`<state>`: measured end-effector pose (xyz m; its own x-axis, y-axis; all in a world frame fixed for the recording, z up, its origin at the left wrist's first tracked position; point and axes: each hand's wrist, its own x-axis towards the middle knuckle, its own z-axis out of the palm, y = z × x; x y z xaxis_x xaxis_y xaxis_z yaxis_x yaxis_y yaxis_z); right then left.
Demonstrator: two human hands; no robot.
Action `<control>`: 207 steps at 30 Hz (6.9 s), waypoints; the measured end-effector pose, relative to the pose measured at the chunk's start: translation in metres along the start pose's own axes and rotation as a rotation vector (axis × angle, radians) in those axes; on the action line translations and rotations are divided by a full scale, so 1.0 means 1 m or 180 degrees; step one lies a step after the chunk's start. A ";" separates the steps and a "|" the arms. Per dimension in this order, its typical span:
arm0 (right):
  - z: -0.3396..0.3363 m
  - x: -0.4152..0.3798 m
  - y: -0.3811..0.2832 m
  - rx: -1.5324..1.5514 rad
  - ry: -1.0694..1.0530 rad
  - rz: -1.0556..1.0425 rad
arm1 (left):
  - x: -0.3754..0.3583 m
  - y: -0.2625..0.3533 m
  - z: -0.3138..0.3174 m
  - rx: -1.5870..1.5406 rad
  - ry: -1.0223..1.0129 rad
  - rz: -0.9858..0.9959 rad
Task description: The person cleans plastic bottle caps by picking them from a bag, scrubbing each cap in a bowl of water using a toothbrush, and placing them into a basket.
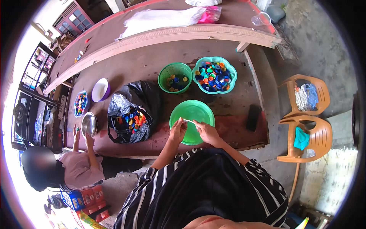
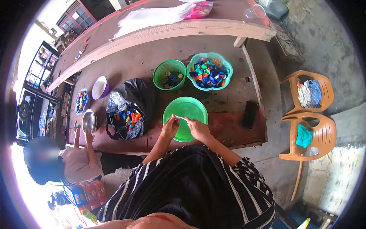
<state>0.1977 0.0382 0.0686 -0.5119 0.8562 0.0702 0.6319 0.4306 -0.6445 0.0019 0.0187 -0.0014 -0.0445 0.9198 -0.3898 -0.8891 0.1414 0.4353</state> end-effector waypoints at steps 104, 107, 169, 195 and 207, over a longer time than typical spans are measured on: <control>-0.036 -0.018 0.026 -0.0173 -0.0126 0.0428 | -0.117 0.084 0.001 0.4314 0.1720 0.2654; -0.035 -0.015 0.029 -0.0116 -0.0214 0.0501 | -0.125 0.076 -0.001 0.4304 0.1579 0.2409; 0.038 0.000 -0.034 -0.0102 -0.0420 0.0575 | 0.019 0.208 -0.130 0.5502 0.1777 0.1617; 0.076 0.012 -0.061 -0.0483 -0.0151 0.1418 | -0.022 0.272 -0.123 0.4642 0.1682 0.1800; 0.077 0.009 -0.053 -0.0732 -0.0180 0.1408 | -0.029 0.262 -0.110 0.4751 0.1523 0.2684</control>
<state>0.1147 0.0014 0.0443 -0.1926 0.9569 -0.2175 0.9042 0.0870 -0.4181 -0.2792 -0.0109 0.0349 -0.5839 0.7736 0.2460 0.5592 0.1636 0.8127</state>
